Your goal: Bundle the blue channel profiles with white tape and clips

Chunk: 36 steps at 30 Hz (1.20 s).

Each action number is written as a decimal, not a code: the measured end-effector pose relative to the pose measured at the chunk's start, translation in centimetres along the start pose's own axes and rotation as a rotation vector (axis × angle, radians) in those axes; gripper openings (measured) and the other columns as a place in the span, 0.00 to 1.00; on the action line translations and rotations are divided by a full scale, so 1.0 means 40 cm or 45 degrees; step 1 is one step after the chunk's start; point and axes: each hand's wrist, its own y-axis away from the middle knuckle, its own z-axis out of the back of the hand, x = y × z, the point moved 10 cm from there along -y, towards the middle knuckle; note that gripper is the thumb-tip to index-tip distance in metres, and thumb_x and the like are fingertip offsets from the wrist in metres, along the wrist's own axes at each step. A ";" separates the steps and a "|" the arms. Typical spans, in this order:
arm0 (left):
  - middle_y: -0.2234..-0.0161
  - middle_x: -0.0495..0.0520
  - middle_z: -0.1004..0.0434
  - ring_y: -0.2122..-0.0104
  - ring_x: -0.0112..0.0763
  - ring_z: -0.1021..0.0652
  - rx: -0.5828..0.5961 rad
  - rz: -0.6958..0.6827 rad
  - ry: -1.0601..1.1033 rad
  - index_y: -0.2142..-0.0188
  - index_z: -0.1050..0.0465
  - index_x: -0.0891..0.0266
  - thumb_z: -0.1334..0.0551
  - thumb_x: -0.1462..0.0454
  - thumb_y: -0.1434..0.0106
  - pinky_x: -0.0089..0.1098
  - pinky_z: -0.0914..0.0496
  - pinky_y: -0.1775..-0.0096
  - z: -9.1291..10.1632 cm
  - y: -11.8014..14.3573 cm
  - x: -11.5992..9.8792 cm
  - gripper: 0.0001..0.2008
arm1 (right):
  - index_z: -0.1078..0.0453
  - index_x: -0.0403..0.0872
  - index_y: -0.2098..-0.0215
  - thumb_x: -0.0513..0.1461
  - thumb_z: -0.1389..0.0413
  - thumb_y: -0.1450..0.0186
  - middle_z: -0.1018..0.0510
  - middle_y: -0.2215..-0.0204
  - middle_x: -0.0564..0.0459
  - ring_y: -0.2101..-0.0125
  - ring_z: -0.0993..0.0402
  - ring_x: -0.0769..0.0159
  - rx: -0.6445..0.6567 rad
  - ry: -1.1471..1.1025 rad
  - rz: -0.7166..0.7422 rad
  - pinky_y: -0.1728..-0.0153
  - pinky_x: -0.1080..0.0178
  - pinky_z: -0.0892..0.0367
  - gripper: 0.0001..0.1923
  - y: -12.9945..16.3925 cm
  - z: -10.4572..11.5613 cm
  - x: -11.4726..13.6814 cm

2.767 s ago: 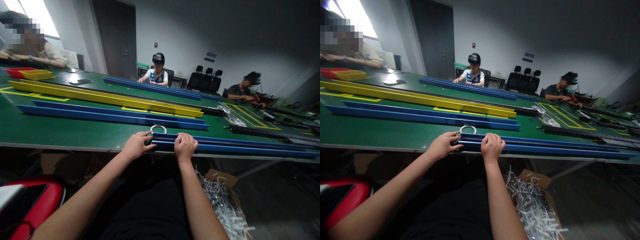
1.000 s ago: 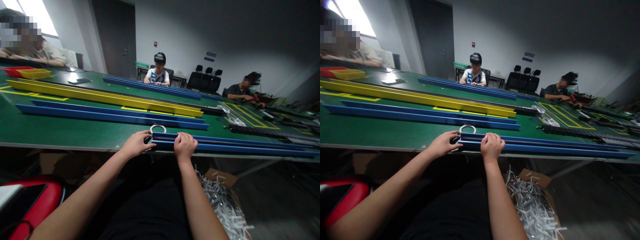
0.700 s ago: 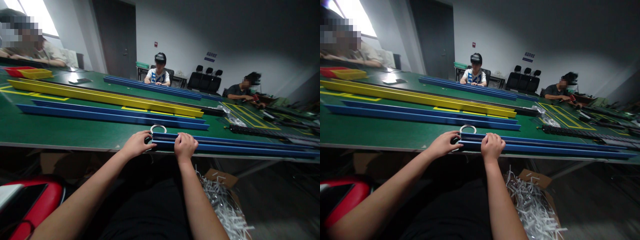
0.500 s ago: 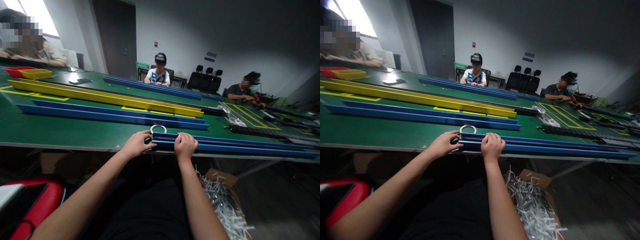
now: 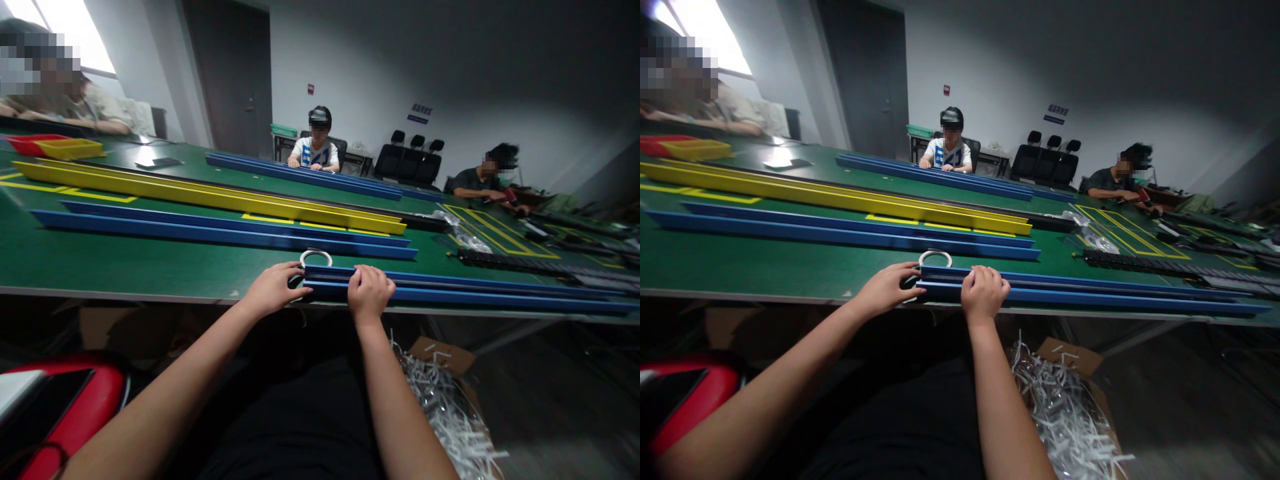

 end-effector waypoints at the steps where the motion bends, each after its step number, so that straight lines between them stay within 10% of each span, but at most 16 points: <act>1: 0.42 0.54 0.30 0.45 0.43 0.29 0.000 -0.003 0.003 0.53 0.24 0.55 0.42 0.41 0.43 0.40 0.35 0.44 0.000 0.000 -0.001 0.28 | 0.25 0.50 0.60 0.40 0.55 0.31 0.21 0.60 0.50 0.53 0.33 0.59 0.000 0.000 0.000 0.51 0.54 0.51 0.16 0.000 0.001 0.001; 36: 0.39 0.53 0.34 0.41 0.44 0.33 0.096 0.024 0.152 0.50 0.24 0.53 0.39 0.43 0.44 0.40 0.38 0.41 -0.017 -0.009 0.034 0.28 | 0.25 0.49 0.60 0.39 0.55 0.32 0.21 0.60 0.49 0.53 0.33 0.59 0.001 -0.019 -0.009 0.51 0.55 0.52 0.16 -0.001 0.007 0.003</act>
